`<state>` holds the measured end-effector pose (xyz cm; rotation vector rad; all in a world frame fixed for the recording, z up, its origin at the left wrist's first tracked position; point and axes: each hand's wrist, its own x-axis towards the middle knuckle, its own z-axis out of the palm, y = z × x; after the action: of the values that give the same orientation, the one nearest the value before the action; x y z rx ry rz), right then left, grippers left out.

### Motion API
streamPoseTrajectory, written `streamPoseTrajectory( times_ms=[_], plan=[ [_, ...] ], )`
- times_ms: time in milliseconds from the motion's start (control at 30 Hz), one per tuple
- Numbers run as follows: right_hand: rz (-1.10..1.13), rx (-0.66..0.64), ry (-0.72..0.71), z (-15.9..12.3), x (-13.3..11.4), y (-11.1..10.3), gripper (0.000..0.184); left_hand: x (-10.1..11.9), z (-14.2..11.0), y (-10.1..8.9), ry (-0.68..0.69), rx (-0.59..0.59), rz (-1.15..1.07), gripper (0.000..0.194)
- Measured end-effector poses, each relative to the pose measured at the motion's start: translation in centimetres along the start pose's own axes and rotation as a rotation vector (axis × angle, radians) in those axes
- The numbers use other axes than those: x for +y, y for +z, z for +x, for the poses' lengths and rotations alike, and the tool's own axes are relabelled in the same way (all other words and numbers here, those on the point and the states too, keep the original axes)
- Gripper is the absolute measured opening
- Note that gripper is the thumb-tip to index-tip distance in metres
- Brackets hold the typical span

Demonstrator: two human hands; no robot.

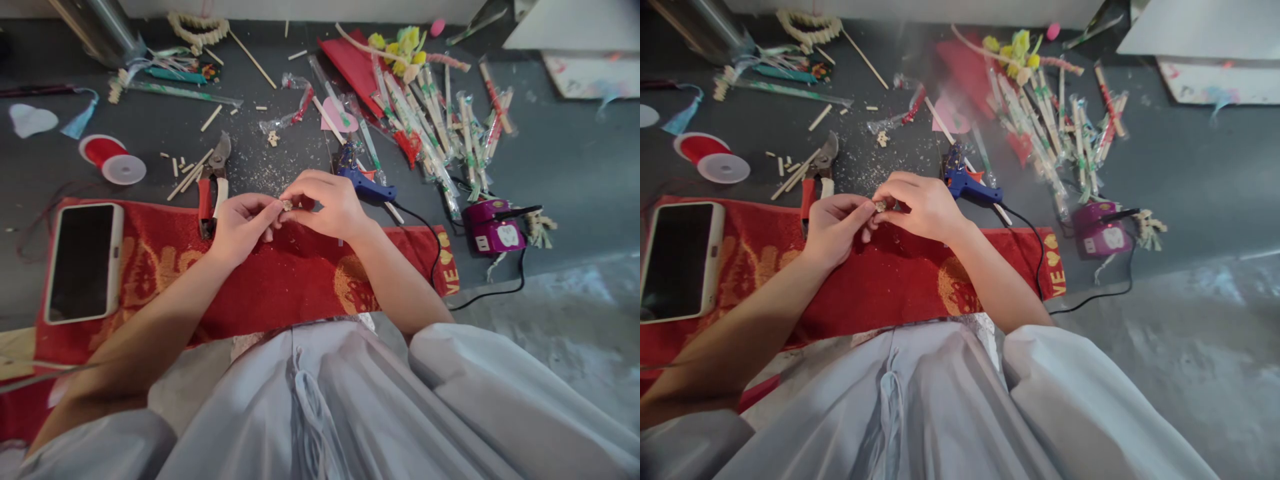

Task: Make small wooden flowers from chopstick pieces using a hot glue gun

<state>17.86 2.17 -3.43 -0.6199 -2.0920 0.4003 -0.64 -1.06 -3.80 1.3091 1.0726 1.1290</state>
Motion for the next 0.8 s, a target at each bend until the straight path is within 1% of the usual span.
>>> streamPoseTrajectory(
  times_ms=[200, 367, 467, 600, 800],
  plan=[
    [0.021, -0.061, -0.024, 0.0, 0.1, -0.1, 0.015, 0.0, 0.0, 0.0, -0.037, 0.014, 0.009, 0.023],
    [0.042, -0.023, 0.005, 0.1, 0.0, -0.1, 0.009, 0.2, 0.0, 0.0, -0.028, 0.023, 0.034, 0.026],
    [0.035, -0.027, 0.029, 0.1, -0.2, -0.1, 0.009, 0.2, 0.0, 0.1, -0.014, 0.006, 0.061, 0.028],
    [-0.008, -0.026, 0.061, 0.0, -0.4, -0.1, 0.009, 0.4, -0.1, 0.1, -0.032, -0.009, 0.078, 0.032],
    [-0.042, -0.025, 0.066, -0.1, -0.3, 0.0, 0.009, 1.2, -0.1, 0.2, -0.049, -0.012, 0.076, 0.026]
  ],
)
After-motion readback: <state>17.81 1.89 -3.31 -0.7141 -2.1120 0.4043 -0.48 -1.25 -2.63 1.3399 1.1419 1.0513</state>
